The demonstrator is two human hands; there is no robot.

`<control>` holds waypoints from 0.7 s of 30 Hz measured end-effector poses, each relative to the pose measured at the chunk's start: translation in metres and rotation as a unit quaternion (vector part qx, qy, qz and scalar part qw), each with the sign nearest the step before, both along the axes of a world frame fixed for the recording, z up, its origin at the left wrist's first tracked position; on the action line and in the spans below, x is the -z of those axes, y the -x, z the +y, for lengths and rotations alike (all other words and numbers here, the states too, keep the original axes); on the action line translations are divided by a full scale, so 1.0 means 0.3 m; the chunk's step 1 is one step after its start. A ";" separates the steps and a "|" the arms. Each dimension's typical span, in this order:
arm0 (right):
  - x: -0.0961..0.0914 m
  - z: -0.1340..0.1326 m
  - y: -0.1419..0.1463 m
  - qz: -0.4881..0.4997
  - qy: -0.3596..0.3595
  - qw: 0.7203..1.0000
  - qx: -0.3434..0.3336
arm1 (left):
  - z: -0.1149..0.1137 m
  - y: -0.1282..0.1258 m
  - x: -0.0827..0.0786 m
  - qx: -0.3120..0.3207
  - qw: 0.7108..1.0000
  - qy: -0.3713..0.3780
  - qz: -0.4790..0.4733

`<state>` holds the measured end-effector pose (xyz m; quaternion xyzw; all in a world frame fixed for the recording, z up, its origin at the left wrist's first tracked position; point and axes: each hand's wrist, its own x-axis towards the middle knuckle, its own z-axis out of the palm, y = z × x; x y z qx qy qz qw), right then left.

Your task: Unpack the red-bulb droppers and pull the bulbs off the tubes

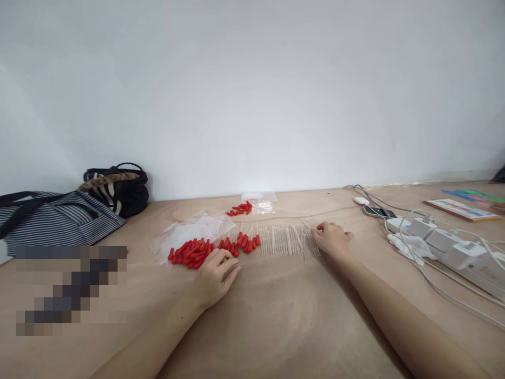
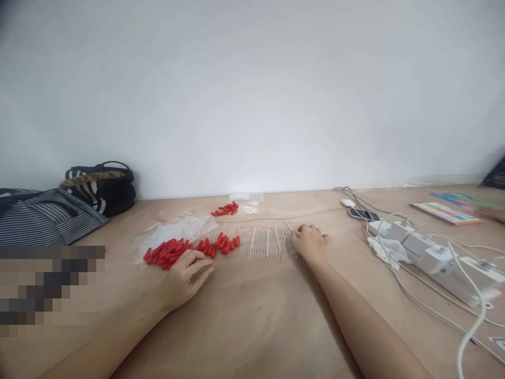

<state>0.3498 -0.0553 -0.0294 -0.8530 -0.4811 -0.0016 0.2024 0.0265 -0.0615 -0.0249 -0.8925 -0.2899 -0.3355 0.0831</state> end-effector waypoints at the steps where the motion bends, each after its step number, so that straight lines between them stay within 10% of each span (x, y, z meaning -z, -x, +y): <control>1: 0.004 0.003 -0.010 0.016 0.009 1.000 0.004 | -0.003 -0.004 0.005 0.011 1.000 0.011 0.001; 15: -0.005 -0.001 0.015 0.108 -0.052 0.993 -0.012 | -0.012 -0.013 0.009 0.035 0.998 0.051 -0.014; 21: -0.011 -0.085 0.219 0.157 -0.115 0.968 -0.159 | -0.050 -0.085 0.026 0.021 0.964 0.244 -0.103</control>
